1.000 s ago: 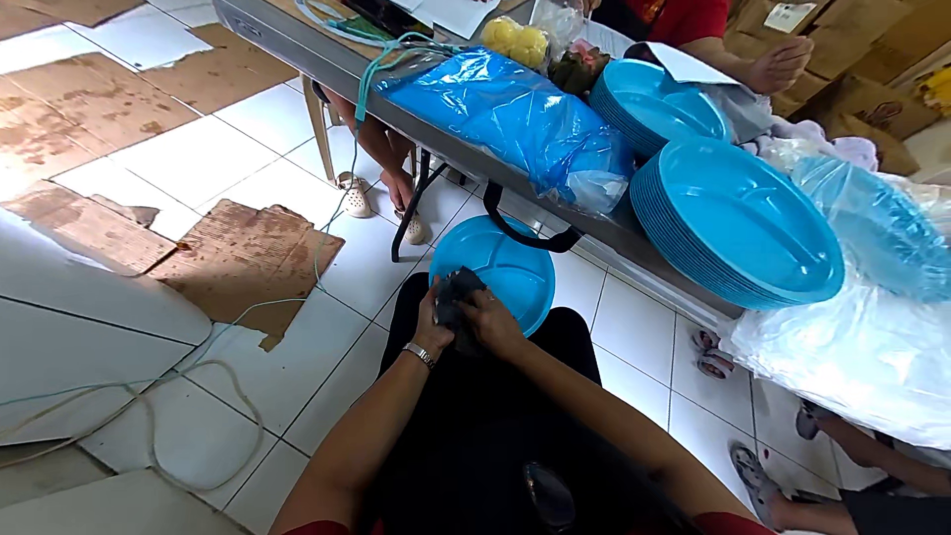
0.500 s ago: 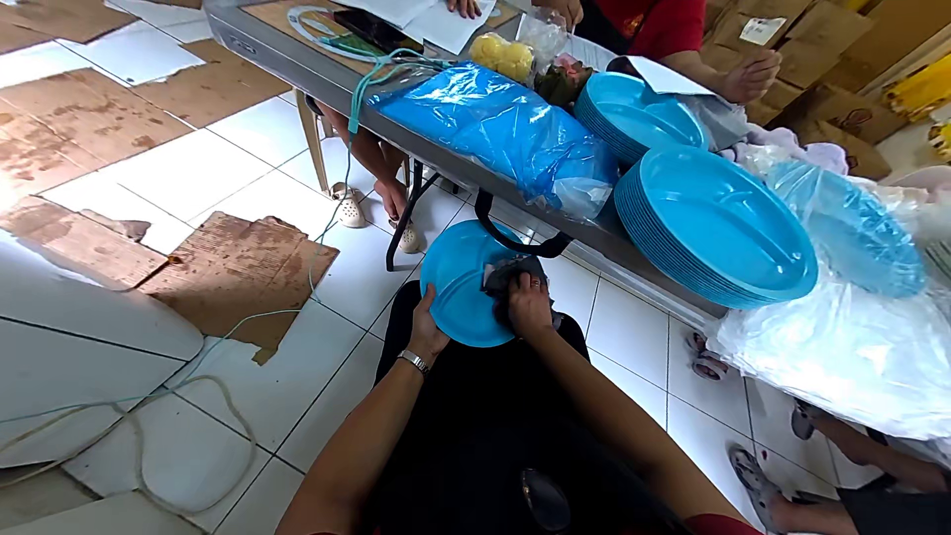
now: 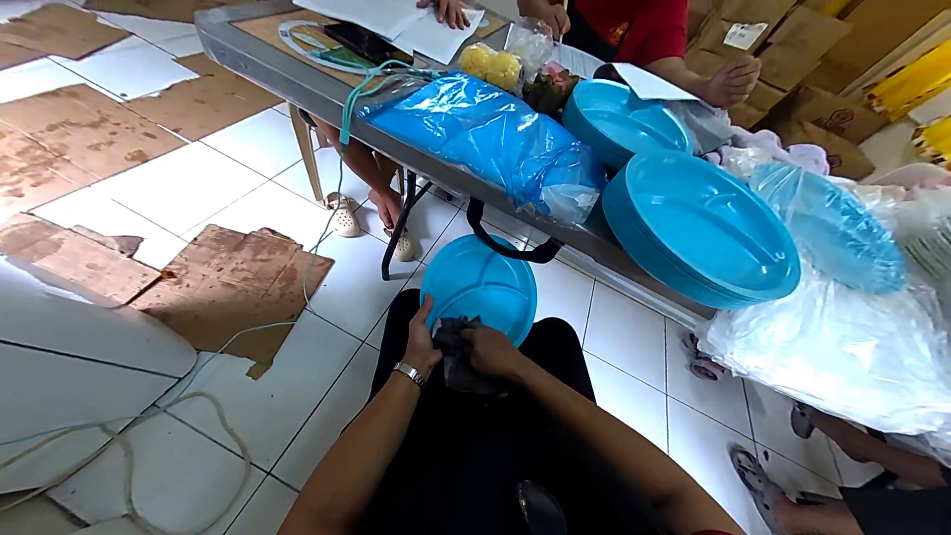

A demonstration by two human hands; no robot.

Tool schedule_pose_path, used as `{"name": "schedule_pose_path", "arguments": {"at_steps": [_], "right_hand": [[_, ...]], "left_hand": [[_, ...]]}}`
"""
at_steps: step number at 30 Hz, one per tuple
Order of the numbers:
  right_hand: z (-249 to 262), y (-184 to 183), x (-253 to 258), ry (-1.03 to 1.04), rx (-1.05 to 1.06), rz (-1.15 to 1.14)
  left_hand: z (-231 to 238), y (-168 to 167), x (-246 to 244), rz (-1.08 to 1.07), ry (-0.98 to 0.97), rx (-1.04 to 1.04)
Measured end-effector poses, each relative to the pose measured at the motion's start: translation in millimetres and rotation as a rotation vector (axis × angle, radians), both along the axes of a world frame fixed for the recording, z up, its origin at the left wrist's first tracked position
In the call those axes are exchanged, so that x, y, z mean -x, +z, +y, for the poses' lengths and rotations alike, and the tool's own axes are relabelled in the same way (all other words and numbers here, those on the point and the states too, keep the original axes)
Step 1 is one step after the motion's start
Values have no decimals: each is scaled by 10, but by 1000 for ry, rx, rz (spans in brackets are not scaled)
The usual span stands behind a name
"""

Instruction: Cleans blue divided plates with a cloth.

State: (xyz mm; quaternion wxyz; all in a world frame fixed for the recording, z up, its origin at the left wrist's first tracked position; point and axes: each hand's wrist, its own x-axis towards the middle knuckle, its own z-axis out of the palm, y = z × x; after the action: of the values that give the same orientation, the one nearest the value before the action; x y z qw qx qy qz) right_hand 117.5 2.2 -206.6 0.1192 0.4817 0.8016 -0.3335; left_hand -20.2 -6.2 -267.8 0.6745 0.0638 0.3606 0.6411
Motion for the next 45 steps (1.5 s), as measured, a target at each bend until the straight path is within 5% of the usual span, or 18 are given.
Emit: {"name": "schedule_pose_path", "arguments": {"at_steps": [4,9,12,19,27,29,33,40,45], "right_hand": [[-100,-103,124,-60,-236,274],[45,-283,130,93,-673,174],[239,-420,-9,-22,-888,187],[428,-617,-484,-460,-842,244],[-122,-590,7,40,-730,496],[-42,-603,-62,73,-812,523],[171,-660,-402,-81,-976,384],[156,-479,-920,-527,-1139,333],[205,-381,-762,-443,-911,142]], "left_hand": [[-51,17,39,101,37,-151],[-31,127,7,-72,7,-143],[51,44,22,-169,-21,-160],[21,30,-21,-162,21,-165],[-108,109,-68,56,57,-65],[-122,89,-31,-60,17,-129],[-148,25,-4,-220,-50,-177],[-319,102,-85,-189,-76,-78],[-407,89,-116,-122,-177,-68]]}}
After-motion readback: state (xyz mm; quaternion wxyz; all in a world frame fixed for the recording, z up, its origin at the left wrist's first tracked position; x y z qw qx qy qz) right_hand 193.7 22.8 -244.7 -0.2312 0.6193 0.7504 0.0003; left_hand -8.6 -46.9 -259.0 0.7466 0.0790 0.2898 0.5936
